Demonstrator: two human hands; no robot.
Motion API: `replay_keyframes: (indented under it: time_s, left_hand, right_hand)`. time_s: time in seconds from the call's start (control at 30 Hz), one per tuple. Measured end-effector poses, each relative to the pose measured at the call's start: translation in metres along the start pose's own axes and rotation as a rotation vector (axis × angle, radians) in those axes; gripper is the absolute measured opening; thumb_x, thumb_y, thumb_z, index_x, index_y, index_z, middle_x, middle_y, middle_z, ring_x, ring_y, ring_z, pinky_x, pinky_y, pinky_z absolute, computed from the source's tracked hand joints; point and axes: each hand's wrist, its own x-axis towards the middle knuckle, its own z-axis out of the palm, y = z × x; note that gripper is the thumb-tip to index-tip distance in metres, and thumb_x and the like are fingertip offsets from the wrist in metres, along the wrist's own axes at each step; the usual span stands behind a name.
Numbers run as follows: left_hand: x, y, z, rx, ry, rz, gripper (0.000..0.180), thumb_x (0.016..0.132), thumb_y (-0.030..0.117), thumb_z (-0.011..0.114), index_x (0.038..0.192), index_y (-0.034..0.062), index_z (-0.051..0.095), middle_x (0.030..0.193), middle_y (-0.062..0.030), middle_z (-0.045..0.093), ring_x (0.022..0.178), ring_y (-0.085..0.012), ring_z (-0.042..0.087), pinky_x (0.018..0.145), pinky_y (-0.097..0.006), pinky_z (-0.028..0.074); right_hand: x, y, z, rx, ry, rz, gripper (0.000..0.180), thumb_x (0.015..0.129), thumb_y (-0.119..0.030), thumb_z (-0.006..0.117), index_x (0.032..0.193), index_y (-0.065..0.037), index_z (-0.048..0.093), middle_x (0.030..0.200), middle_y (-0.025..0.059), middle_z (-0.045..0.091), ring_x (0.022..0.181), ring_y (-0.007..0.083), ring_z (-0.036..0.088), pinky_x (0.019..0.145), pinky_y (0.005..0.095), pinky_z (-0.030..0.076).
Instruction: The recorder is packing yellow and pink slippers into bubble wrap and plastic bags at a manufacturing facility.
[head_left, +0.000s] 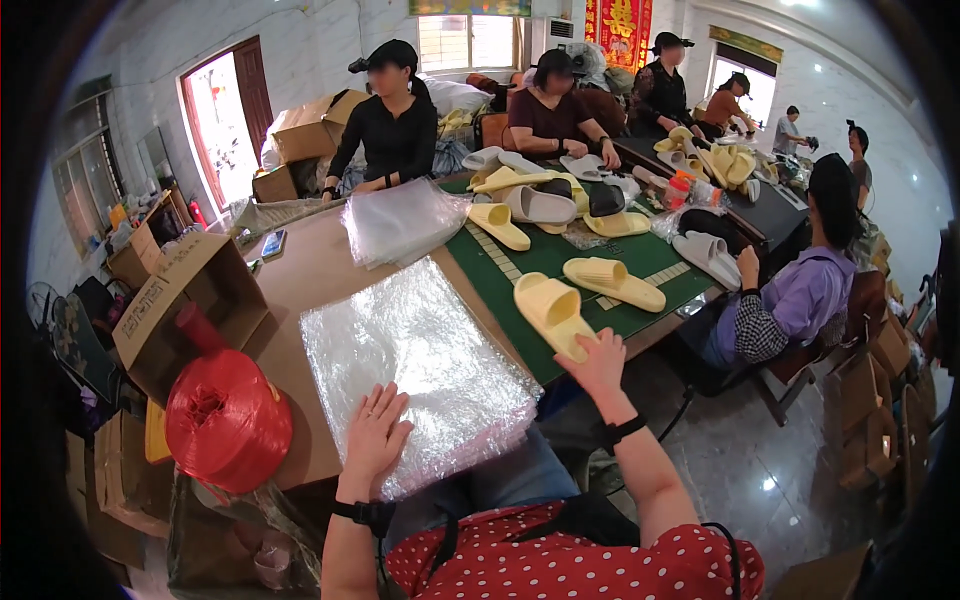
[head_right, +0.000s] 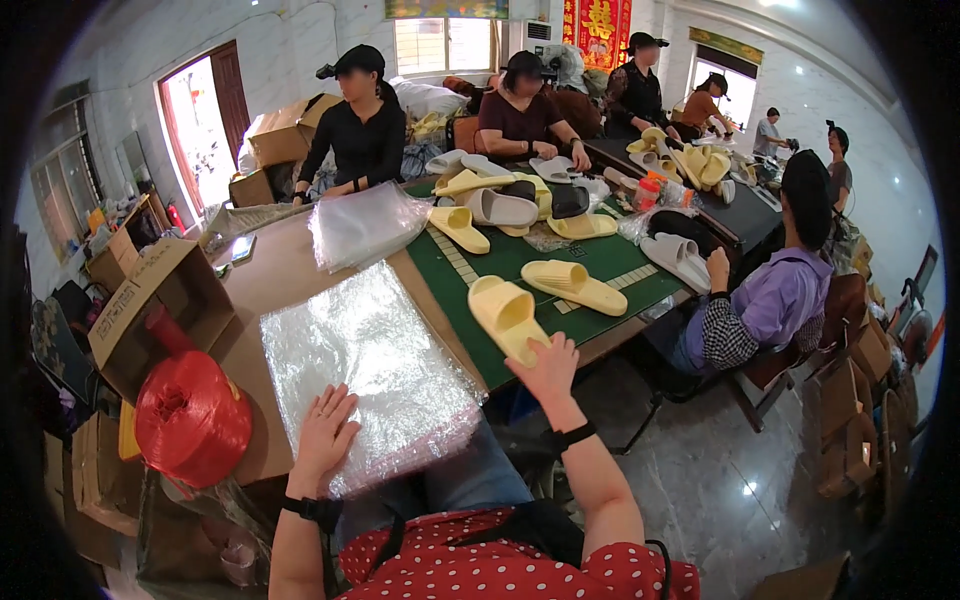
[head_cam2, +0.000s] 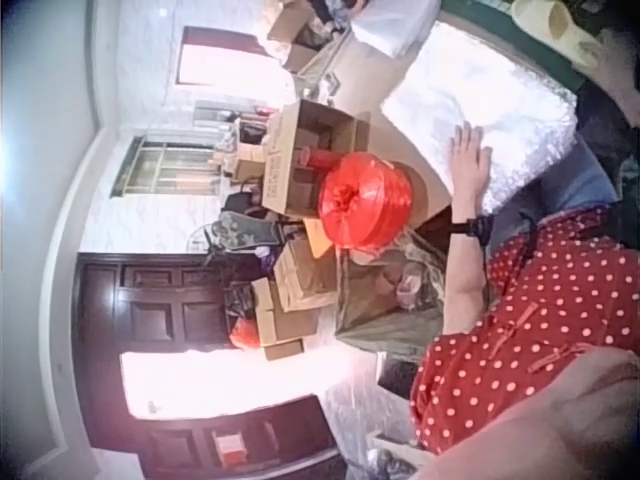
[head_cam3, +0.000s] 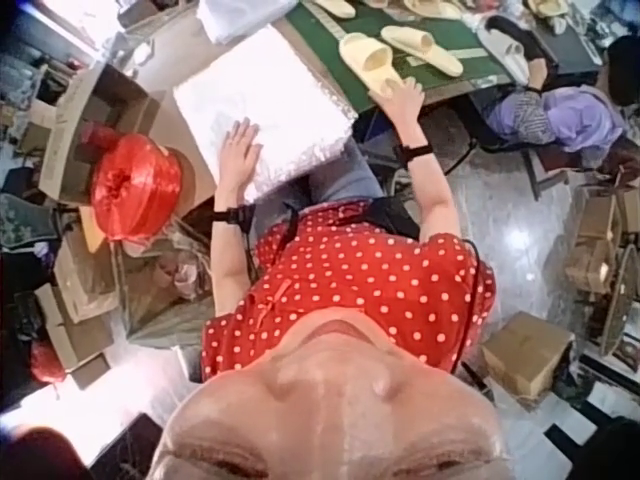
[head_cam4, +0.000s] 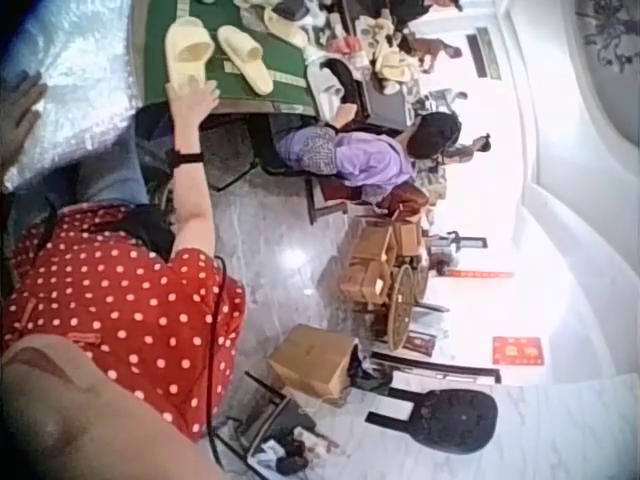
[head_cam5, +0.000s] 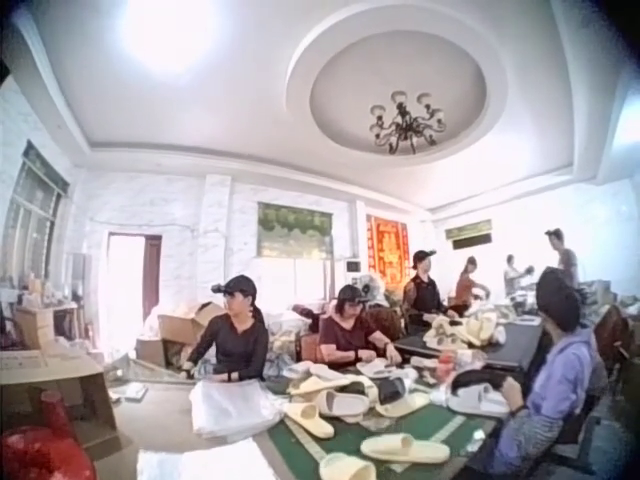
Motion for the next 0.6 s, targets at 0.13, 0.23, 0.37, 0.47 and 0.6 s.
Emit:
replay_keyframes:
  time_s: [0.13,0.23,0.37,0.47,0.6]
  left_hand:
    - [0.000,0.000,0.001,-0.015,-0.002,-0.010,0.047,0.096,0.034,0.058,0.137,0.0116,0.060,0.151,-0.0128,0.050,0.144,-0.0349,0.039,0.121,-0.049,0.026]
    - [0.000,0.002,0.000,-0.018,0.008,-0.010,0.047,0.096,0.034,0.058,0.137,0.0118,0.060,0.151,-0.0127,0.050,0.144,-0.0352,0.040,0.120,-0.049,0.026]
    - [0.002,0.000,0.001,-0.023,0.001,0.000,0.048,0.095,0.034,0.058,0.137,0.0118,0.060,0.151,-0.0127,0.050,0.144,-0.0354,0.040,0.121,-0.049,0.026]
    - [0.000,0.001,0.001,-0.018,-0.004,-0.004,0.048,0.096,0.035,0.058,0.137,0.0117,0.060,0.152,-0.0130,0.049,0.144,-0.0355,0.040,0.121,-0.049,0.026]
    - [0.000,0.002,-0.002,-0.030,-0.005,-0.011,0.048,0.096,0.035,0.058,0.137,0.0118,0.060,0.152,-0.0132,0.049,0.144,-0.0355,0.039,0.121,-0.049,0.026]
  right_hand:
    - [-0.020,-0.041,0.000,0.134,-0.029,-0.118,0.051,0.069,-0.053,0.082,0.101,-0.015,0.075,0.103,0.0108,0.051,0.102,0.0334,0.051,0.084,0.0477,0.042]
    - [-0.018,-0.049,0.006,0.119,-0.101,-0.189,0.053,0.069,-0.053,0.081,0.107,-0.018,0.073,0.105,0.0105,0.051,0.103,0.0325,0.051,0.087,0.0465,0.040]
    - [0.011,-0.031,0.014,0.122,0.037,-0.164,0.054,0.068,-0.050,0.082,0.110,-0.017,0.072,0.118,0.0119,0.054,0.115,0.0327,0.049,0.092,0.0481,0.039]
    - [0.023,-0.018,0.011,0.075,0.007,-0.197,0.056,0.069,-0.051,0.082,0.111,-0.015,0.072,0.120,0.0116,0.054,0.116,0.0335,0.049,0.097,0.0510,0.038]
    - [0.056,-0.004,0.014,0.133,-0.010,-0.100,0.062,0.074,-0.052,0.081,0.117,-0.010,0.068,0.121,0.0135,0.054,0.115,0.0349,0.050,0.098,0.0515,0.041]
